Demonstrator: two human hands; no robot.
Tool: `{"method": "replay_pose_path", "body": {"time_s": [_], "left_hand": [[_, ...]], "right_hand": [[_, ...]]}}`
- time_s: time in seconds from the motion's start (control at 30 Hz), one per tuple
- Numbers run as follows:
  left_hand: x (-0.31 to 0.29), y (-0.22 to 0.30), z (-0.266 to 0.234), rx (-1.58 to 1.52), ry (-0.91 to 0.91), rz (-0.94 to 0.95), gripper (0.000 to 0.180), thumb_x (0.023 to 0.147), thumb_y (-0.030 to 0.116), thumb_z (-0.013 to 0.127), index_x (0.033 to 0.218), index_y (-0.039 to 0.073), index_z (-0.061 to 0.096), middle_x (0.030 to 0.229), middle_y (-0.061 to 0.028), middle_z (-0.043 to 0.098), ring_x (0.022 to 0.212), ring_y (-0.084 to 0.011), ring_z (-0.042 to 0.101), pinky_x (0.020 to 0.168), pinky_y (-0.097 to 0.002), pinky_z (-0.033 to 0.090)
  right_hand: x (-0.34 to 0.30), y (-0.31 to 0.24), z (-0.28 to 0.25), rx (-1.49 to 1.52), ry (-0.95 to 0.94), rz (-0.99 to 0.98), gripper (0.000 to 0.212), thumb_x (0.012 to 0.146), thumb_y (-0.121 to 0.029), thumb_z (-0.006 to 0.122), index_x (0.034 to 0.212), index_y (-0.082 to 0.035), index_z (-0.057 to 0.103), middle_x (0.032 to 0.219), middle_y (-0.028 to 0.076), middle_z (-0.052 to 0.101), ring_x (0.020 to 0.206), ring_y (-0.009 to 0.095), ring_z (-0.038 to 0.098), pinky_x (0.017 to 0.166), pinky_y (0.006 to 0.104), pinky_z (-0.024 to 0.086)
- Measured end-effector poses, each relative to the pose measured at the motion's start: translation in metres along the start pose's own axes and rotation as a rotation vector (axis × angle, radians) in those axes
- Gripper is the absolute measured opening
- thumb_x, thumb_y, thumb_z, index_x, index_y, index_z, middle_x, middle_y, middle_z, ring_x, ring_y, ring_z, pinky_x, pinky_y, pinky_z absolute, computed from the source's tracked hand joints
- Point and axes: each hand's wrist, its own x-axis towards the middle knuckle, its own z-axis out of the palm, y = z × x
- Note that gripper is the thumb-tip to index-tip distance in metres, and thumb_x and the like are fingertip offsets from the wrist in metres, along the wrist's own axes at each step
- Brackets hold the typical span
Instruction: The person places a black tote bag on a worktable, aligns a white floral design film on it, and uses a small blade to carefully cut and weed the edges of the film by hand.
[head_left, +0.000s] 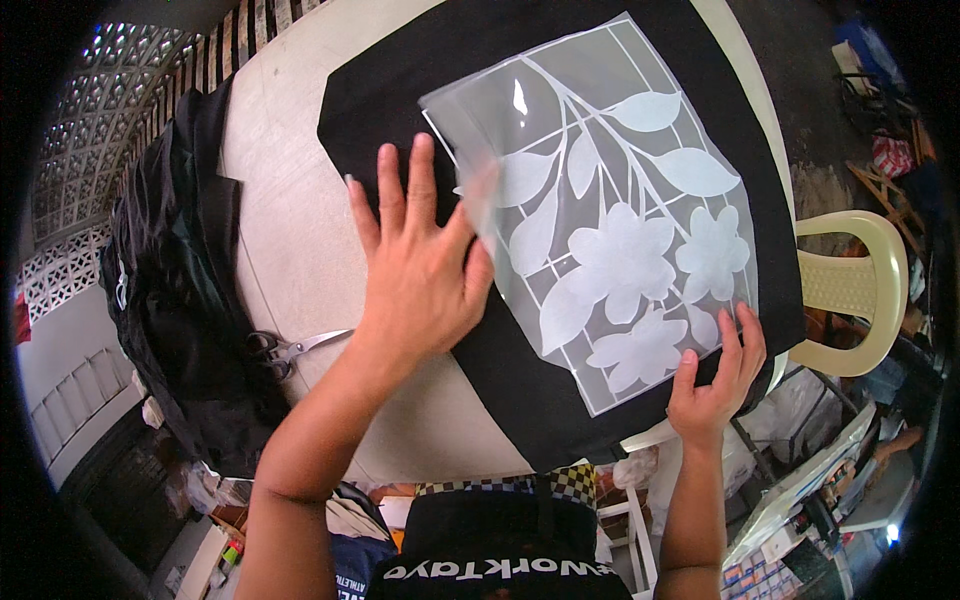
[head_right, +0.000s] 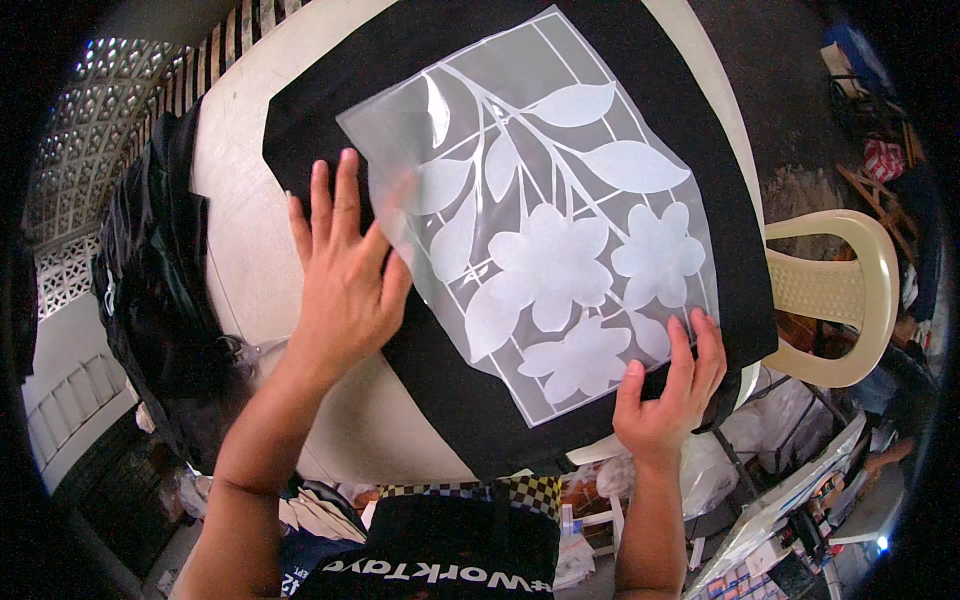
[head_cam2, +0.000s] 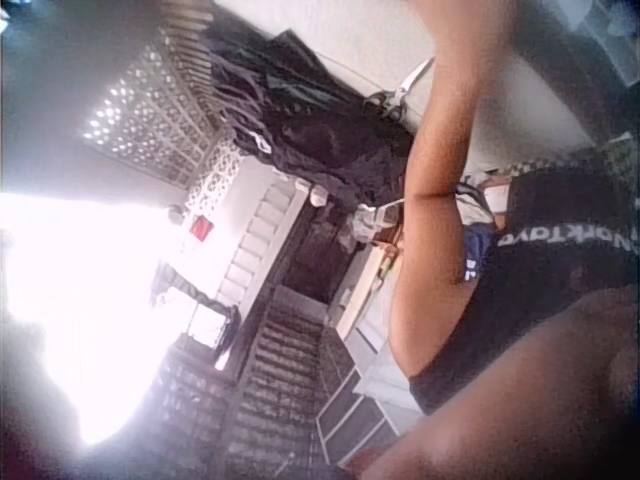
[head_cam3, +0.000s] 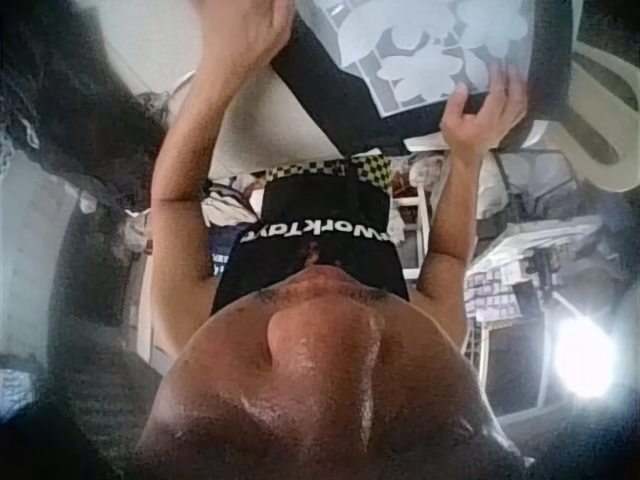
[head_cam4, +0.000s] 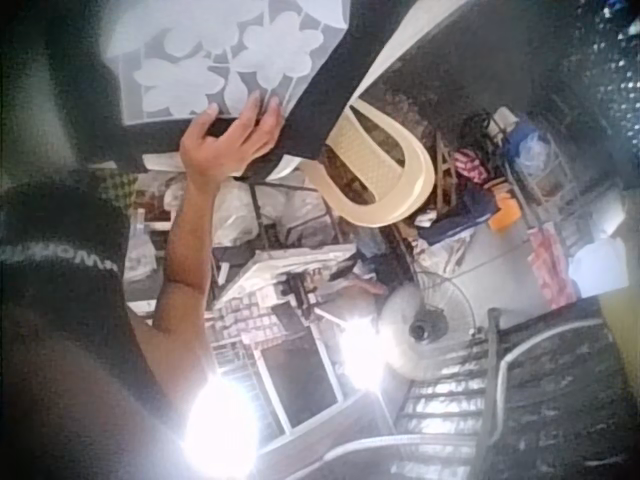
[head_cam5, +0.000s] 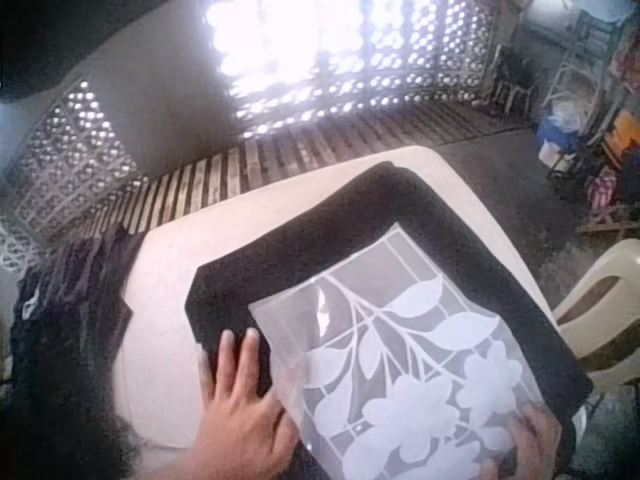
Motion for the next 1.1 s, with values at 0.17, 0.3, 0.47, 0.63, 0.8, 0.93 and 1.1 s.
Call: {"method": "replay_pose_path", "body": {"time_s": [0.17, 0.3, 0.47, 0.63, 0.8, 0.93, 1.1], "left_hand": [[0.014, -0.004, -0.002, 0.046, 0.046, 0.095, 0.061, 0.092, 0.019, 0.061, 0.152, 0.027, 0.054, 0.17, -0.0229, 0.023, 0.158, -0.0466, 0.015, 0.125, -0.0666, 0.007], [0.026, -0.015, -0.003, 0.08, 0.028, 0.126, 0.059, 0.096, 0.022, 0.058, 0.154, 0.034, 0.052, 0.17, -0.0221, 0.021, 0.159, -0.0456, 0.013, 0.126, -0.0666, 0.004], [0.049, -0.036, 0.003, 0.132, 0.094, 0.218, 0.053, 0.101, 0.028, 0.054, 0.153, 0.038, 0.052, 0.173, -0.0155, 0.019, 0.161, -0.041, 0.008, 0.126, -0.0656, -0.002], [0.074, -0.053, 0.002, 0.181, 0.126, 0.243, 0.05, 0.102, 0.036, 0.051, 0.151, 0.04, 0.054, 0.174, -0.01, 0.018, 0.161, -0.0378, 0.009, 0.126, -0.0661, -0.003], [0.092, -0.058, 0.007, 0.2, 0.178, 0.265, 0.051, 0.104, 0.047, 0.044, 0.154, 0.041, 0.05, 0.175, -0.0096, 0.017, 0.161, -0.0382, 0.011, 0.126, -0.0662, -0.003], [0.099, -0.057, 0.007, 0.204, 0.172, 0.248, 0.054, 0.105, 0.055, 0.039, 0.157, 0.043, 0.046, 0.175, -0.0086, 0.017, 0.161, -0.0376, 0.011, 0.126, -0.0661, -0.003], [0.108, -0.055, 0.005, 0.188, 0.187, 0.284, 0.054, 0.105, 0.057, 0.037, 0.157, 0.045, 0.043, 0.175, -0.0076, 0.018, 0.161, -0.037, 0.011, 0.126, -0.0651, -0.003]], "right_hand": [[0.0, -0.001, 0.0, -0.001, 0.002, 0.013, 0.051, 0.094, -0.023, 0.063, 0.138, 0.002, 0.057, 0.149, 0.024, 0.051, 0.138, 0.045, 0.046, 0.114, 0.0577, 0.036], [0.001, -0.001, 0.0, -0.004, 0.009, 0.004, 0.051, 0.094, -0.024, 0.063, 0.138, 0.001, 0.057, 0.149, 0.024, 0.051, 0.137, 0.045, 0.046, 0.114, 0.0577, 0.037], [-0.001, 0.001, 0.001, -0.022, -0.001, 0.0, 0.051, 0.095, -0.026, 0.062, 0.138, 0.001, 0.058, 0.149, 0.024, 0.051, 0.137, 0.045, 0.046, 0.114, 0.0575, 0.037], [-0.001, 0.001, 0.0, -0.01, 0.001, -0.004, 0.051, 0.095, -0.026, 0.061, 0.138, 0.001, 0.057, 0.15, 0.024, 0.05, 0.138, 0.046, 0.045, 0.114, 0.0576, 0.037], [-0.001, 0.001, 0.0, -0.013, -0.003, -0.001, 0.052, 0.095, -0.026, 0.062, 0.139, 0.001, 0.056, 0.15, 0.024, 0.049, 0.139, 0.046, 0.045, 0.114, 0.058, 0.037], [-0.001, 0.001, -0.001, -0.005, -0.01, 0.011, 0.052, 0.095, -0.026, 0.062, 0.139, 0.001, 0.057, 0.149, 0.025, 0.049, 0.139, 0.046, 0.045, 0.114, 0.0582, 0.037], [0.001, 0.0, -0.001, -0.004, -0.005, 0.008, 0.052, 0.095, -0.027, 0.062, 0.139, 0.001, 0.057, 0.149, 0.025, 0.05, 0.139, 0.047, 0.045, 0.113, 0.0584, 0.038]]}}
